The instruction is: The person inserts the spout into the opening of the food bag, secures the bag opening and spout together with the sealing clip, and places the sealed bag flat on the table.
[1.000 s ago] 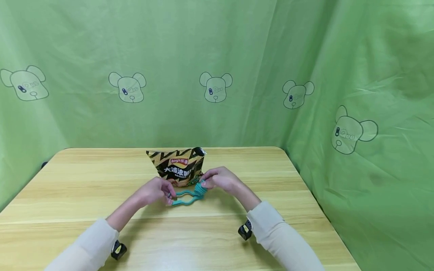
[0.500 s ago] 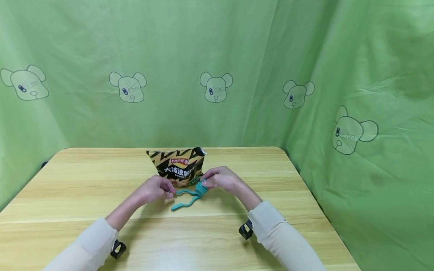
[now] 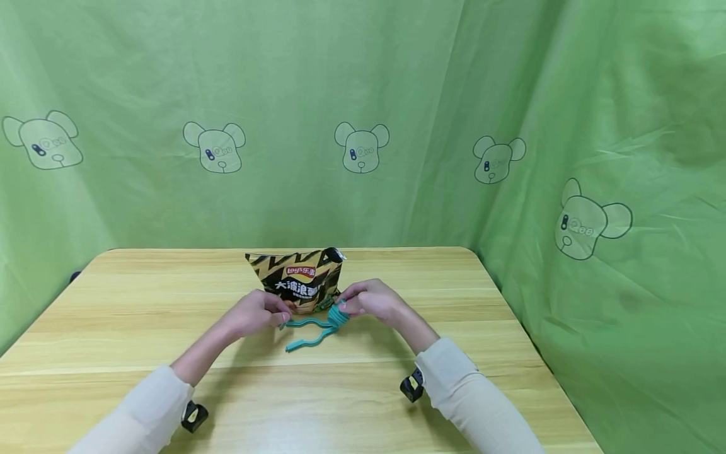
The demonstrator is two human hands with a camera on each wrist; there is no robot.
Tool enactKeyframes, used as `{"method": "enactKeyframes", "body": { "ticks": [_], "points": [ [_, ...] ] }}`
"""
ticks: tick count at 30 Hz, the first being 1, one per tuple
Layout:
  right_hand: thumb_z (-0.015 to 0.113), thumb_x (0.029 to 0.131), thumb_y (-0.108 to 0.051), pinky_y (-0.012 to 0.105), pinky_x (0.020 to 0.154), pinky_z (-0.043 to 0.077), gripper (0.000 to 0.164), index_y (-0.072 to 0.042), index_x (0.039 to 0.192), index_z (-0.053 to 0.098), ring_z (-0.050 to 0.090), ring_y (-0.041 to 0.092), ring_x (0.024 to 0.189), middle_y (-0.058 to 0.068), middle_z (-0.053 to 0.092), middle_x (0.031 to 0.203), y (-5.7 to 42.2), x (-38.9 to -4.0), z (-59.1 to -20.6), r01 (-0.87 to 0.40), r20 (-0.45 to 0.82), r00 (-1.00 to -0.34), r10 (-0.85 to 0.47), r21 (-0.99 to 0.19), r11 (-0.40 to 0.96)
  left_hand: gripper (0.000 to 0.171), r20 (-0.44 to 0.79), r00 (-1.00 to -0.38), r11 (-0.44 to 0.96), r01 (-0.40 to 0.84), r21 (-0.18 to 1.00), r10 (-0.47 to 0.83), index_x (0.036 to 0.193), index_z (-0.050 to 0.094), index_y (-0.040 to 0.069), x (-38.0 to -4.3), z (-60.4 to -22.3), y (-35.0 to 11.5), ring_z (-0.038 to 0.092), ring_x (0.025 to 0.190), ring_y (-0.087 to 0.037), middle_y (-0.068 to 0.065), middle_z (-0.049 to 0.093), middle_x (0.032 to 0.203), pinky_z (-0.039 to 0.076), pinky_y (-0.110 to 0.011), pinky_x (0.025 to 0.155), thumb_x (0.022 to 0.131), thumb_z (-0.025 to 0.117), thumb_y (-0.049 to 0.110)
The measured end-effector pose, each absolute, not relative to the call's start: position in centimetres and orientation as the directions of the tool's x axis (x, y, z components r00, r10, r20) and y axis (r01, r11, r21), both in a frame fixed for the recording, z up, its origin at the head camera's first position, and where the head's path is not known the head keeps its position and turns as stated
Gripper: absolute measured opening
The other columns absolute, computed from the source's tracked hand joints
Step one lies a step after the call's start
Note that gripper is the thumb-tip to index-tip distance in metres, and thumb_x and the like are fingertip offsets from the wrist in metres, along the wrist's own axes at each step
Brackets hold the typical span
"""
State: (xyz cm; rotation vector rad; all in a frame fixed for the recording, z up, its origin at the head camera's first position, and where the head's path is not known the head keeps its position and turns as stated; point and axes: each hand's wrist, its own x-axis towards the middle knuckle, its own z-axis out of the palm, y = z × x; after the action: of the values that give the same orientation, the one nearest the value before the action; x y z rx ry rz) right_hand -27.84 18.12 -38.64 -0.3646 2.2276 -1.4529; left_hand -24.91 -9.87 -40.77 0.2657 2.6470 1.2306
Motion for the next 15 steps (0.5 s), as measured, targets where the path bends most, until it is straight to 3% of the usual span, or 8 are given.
{"method": "enactKeyframes", "body": {
  "ticks": [5,11,15],
  "points": [
    [0.067,0.093,-0.005,0.053,0.105,0.052,0.031,0.01,0.119,0.065,0.07,0.022,0.092,0.015,0.072,0.105,18.1,-27.9,-38.4,0.043,-0.234,-0.868,-0.438,-0.914,0.404,0.013,-0.057,-0.964,0.655,0.132,0.744,0.259,0.103,0.077,0.01,-24.8,-38.9,-9.7,0.067,0.091,-0.018,-0.003,0.075,0.099,0.058,-0.037,0.081,0.094,0.072,0.016],
    [0.066,0.094,-0.006,0.045,0.102,0.055,0.032,0.009,0.122,0.064,0.071,0.025,0.096,0.014,0.071,0.105,18.3,-27.8,-37.7,0.051,-0.243,-0.872,-0.425,-0.908,0.415,0.014,0.062,-0.95,0.624,0.249,0.74,0.305,0.103,0.077,0.007,-24.1,-35.3,-8.9,0.067,0.078,-0.014,-0.003,0.076,0.089,0.055,-0.029,0.069,0.095,0.071,0.017],
    [0.067,0.094,-0.009,0.044,0.102,0.056,0.031,0.006,0.121,0.065,0.071,0.025,0.096,0.013,0.071,0.104,18.5,-27.8,-37.1,0.04,-0.243,-0.87,-0.429,-0.902,0.43,0.012,0.153,-0.94,0.611,0.317,0.725,0.305,0.101,0.078,0.011,-23.6,-32.6,-8.3,0.067,0.076,-0.012,-0.001,0.077,0.09,0.056,-0.029,0.069,0.096,0.071,0.018]
  ]
}}
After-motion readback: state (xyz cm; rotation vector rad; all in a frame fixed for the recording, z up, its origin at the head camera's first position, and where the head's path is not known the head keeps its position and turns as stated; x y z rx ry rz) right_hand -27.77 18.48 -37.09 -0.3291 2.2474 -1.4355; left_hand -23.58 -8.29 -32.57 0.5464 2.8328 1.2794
